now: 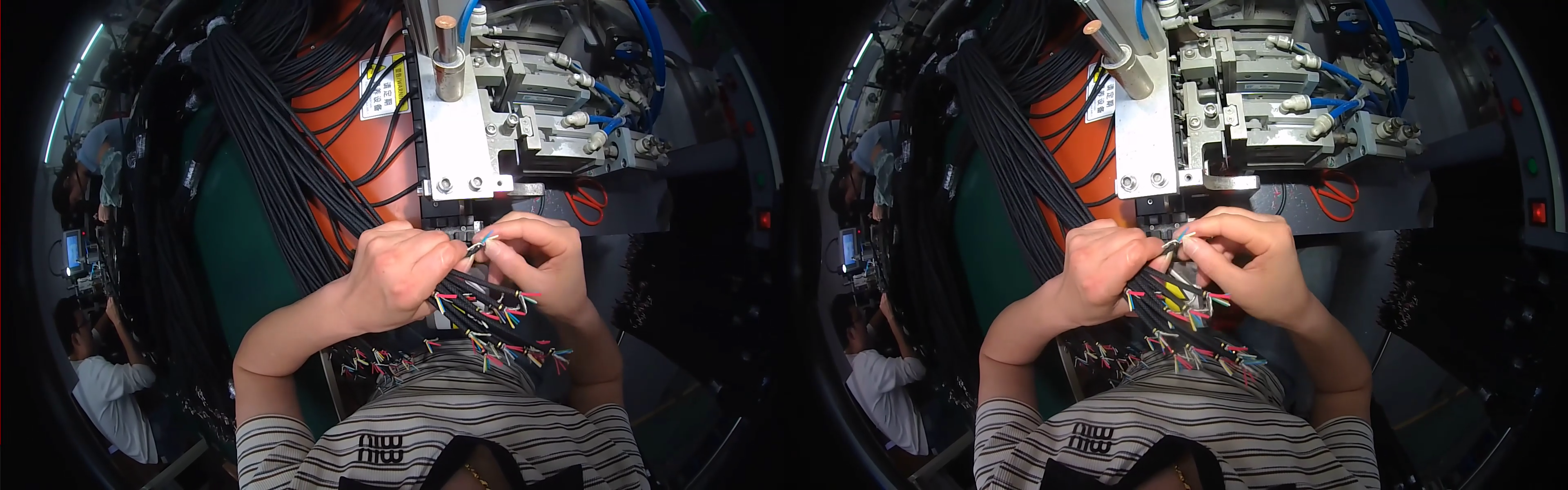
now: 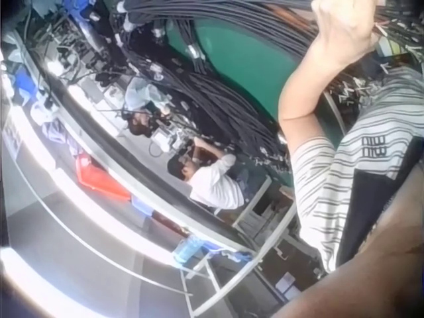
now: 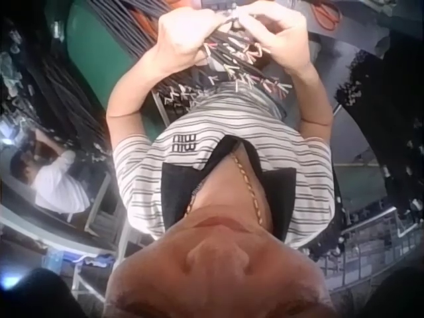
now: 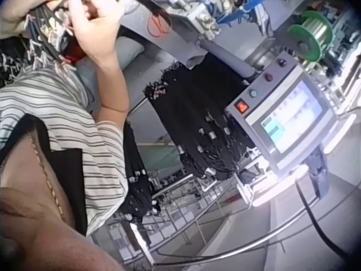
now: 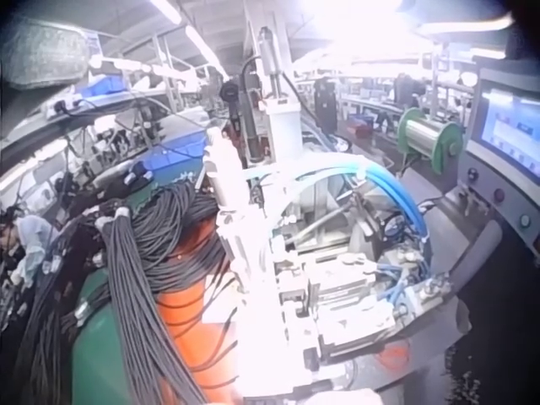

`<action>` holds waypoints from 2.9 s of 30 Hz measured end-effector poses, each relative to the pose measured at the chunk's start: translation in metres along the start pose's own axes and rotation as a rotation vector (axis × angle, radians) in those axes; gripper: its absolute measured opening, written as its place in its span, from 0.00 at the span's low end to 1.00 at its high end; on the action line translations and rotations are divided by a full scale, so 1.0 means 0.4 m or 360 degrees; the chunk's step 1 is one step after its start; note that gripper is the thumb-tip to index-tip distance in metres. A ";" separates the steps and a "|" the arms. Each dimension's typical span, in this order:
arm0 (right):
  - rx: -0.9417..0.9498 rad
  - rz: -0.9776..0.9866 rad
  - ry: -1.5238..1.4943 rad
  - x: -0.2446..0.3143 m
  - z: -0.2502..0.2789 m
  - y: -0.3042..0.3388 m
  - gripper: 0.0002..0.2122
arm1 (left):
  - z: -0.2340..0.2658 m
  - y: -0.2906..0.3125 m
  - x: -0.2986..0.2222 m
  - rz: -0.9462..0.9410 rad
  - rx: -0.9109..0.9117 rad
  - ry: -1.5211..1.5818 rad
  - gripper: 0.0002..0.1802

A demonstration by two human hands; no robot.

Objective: Feeding bundles of colored wires into a specialized assembly machine on a factory floor.

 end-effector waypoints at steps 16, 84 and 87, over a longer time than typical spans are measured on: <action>0.0234 -0.0473 -0.0313 -0.002 0.017 -0.024 0.04 | 0.006 -0.013 0.031 0.0086 0.0105 0.0293 0.16; 0.0215 0.0634 0.0221 0.020 -0.006 -0.002 0.09 | 0.040 0.022 -0.002 0.0038 -0.0009 -0.0250 0.20; 0.0089 0.0082 0.0143 -0.004 -0.011 0.015 0.08 | 0.049 0.036 -0.015 -0.0061 0.0070 -0.0132 0.20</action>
Point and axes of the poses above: each hand's wrist, its own y-axis away from the middle knuckle, its own z-axis out of the back of the hand, x = y × z, the point moved 3 cm from there along -y, towards the middle knuckle, and after that the axes turned 14 degrees about -x, right-handed, at the moved point
